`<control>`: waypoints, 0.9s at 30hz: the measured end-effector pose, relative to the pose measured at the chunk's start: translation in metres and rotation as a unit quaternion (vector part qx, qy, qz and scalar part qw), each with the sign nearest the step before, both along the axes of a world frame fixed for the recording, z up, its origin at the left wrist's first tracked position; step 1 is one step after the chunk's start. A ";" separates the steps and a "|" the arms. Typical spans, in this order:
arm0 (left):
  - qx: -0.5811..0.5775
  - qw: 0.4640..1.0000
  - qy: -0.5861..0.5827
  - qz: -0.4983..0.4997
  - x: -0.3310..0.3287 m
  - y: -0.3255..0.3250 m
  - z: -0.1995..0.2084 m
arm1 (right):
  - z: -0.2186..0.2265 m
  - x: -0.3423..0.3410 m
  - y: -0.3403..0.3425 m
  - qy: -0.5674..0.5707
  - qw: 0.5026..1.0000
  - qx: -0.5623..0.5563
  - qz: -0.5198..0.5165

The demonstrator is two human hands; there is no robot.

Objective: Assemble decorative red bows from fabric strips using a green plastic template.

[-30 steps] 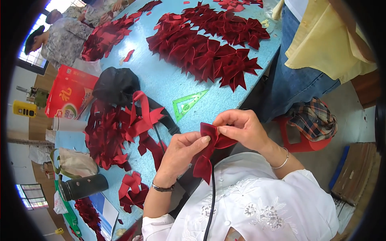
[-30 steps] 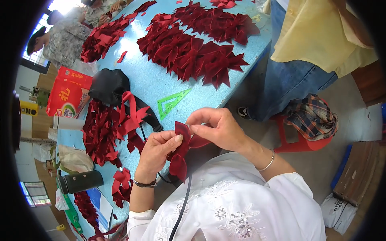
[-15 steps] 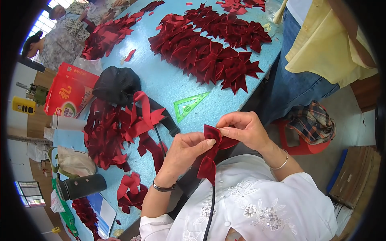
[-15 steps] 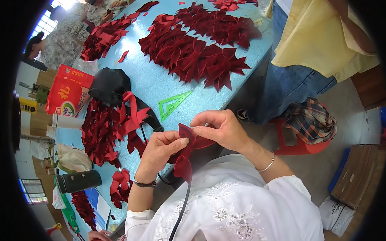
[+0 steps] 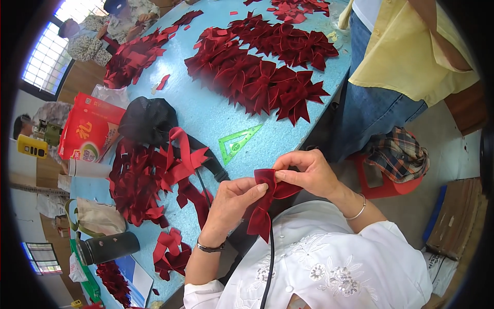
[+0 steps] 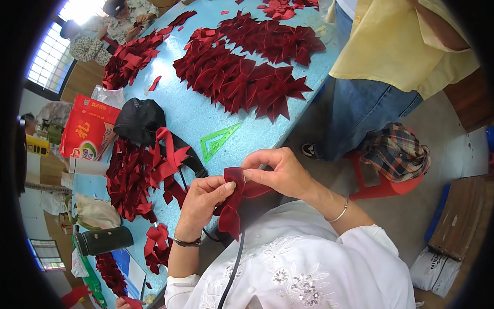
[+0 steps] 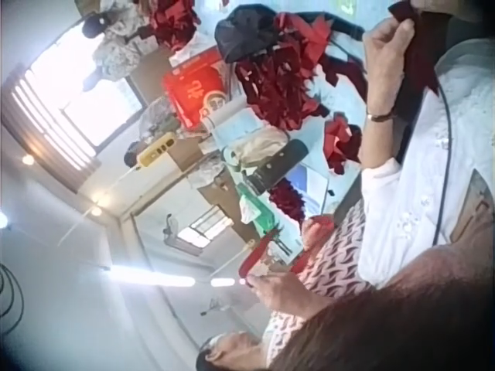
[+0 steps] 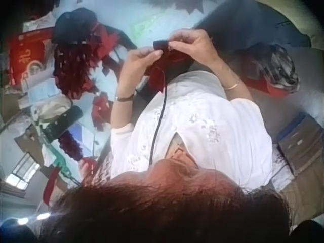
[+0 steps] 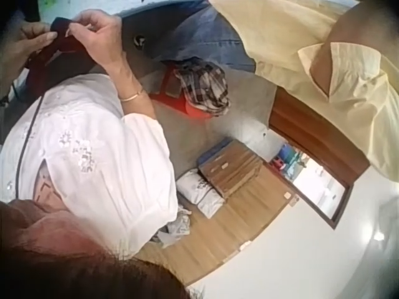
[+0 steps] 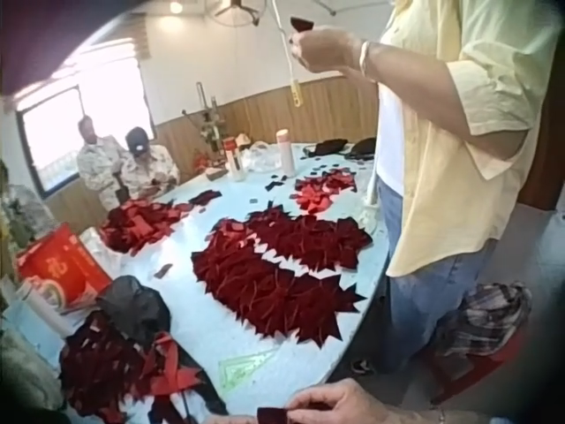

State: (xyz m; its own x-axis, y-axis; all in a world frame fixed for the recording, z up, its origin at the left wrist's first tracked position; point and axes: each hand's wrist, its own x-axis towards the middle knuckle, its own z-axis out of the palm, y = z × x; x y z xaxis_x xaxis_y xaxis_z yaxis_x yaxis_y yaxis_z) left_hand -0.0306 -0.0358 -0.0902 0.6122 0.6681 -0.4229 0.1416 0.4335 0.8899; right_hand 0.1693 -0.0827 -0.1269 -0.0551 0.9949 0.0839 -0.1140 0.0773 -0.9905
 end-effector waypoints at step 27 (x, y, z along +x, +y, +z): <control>0.000 0.994 -0.086 0.073 0.006 -0.005 -0.011 | -0.005 0.001 -0.008 0.028 0.999 0.014 -0.030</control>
